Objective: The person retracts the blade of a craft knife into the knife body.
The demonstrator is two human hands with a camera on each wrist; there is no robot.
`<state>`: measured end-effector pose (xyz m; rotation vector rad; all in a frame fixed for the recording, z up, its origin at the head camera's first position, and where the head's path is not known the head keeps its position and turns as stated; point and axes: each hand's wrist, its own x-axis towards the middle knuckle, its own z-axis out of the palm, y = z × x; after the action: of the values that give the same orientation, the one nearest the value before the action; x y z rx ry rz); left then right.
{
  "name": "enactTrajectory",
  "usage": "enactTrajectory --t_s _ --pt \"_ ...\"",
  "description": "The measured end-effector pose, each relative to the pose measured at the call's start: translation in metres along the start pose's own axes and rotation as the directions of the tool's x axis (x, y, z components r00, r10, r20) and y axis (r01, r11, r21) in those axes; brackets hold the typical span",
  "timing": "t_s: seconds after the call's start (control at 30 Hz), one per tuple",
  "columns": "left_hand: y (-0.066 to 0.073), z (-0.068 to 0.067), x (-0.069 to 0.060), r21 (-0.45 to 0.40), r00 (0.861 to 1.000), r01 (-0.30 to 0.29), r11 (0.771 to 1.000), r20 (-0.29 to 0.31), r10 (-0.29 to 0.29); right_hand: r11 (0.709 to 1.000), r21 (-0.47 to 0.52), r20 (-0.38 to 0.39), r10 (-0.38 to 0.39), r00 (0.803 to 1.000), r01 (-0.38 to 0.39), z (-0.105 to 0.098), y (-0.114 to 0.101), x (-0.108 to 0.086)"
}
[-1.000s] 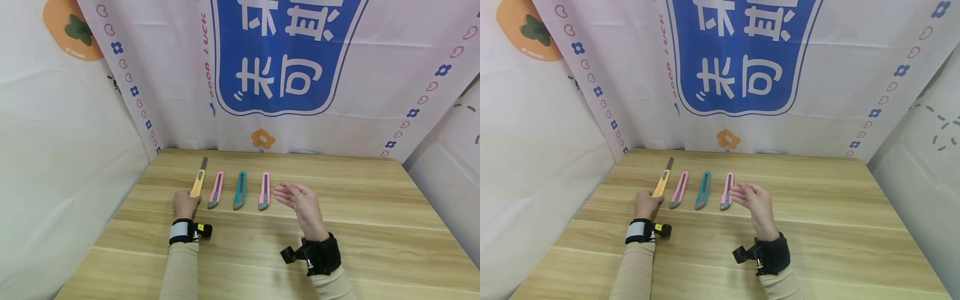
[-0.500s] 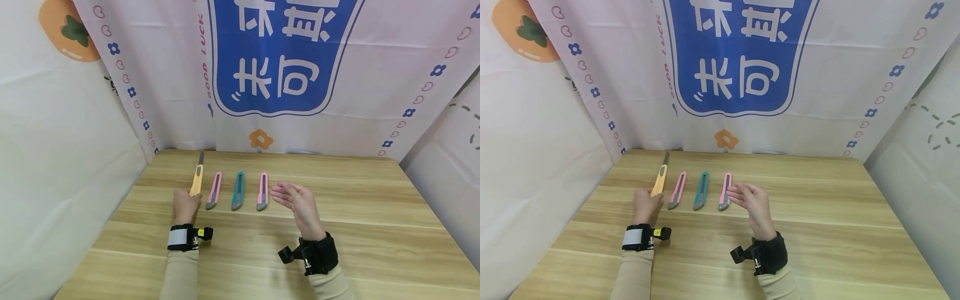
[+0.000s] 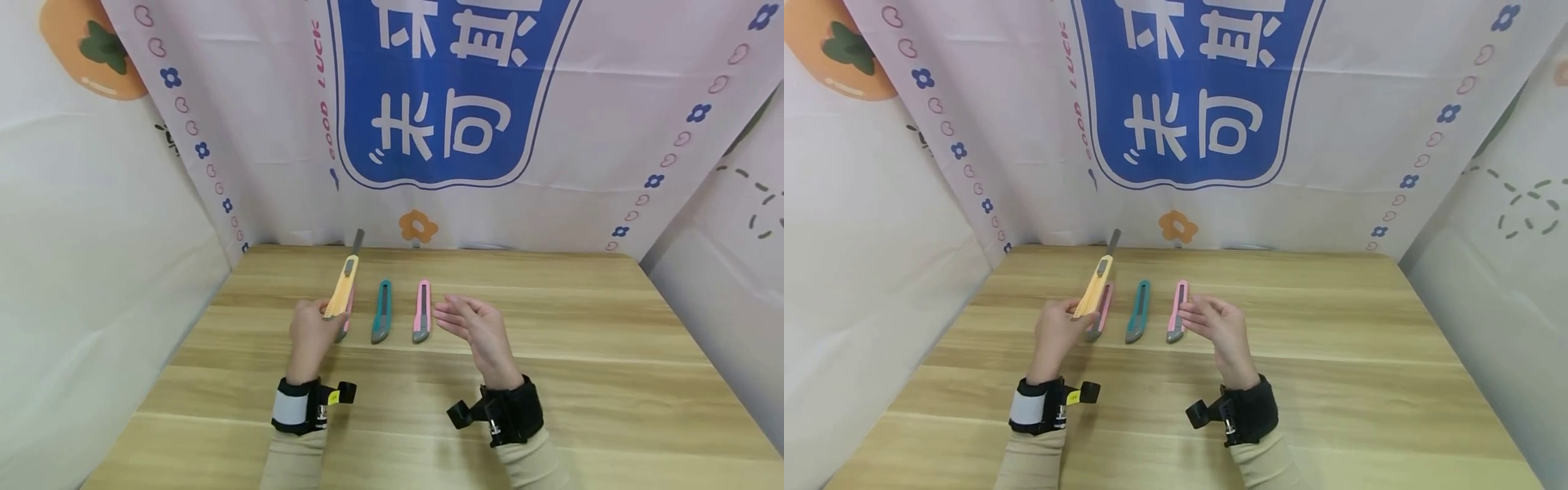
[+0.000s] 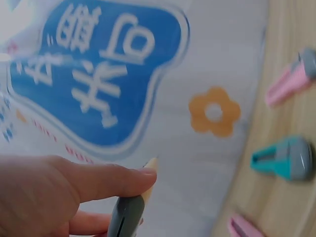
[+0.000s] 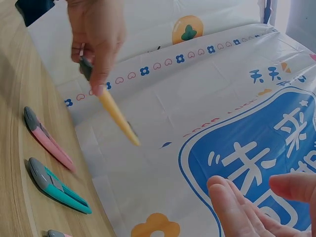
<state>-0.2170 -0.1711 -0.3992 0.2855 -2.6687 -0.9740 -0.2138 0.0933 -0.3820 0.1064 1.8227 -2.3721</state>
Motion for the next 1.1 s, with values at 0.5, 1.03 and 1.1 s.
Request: enactTrajectory --t_s 0.5,1.03,1.1 --pt "0.055 -0.001 -0.034 0.017 0.976 -0.217 0.976 0.012 0.216 1.0 -0.01 0.013 0.002 1.0 -0.001 0.004 0.004 0.003" --pt "0.091 0.043 -0.071 -0.089 0.913 -0.408 0.908 -0.027 0.408 0.999 -0.044 -0.016 -0.01 1.0 0.009 0.002 0.006 0.005" --pt "0.094 0.047 -0.075 -0.097 0.903 -0.43 0.898 -0.036 0.429 0.998 -0.054 -0.038 -0.009 0.999 0.007 0.001 0.005 0.005"
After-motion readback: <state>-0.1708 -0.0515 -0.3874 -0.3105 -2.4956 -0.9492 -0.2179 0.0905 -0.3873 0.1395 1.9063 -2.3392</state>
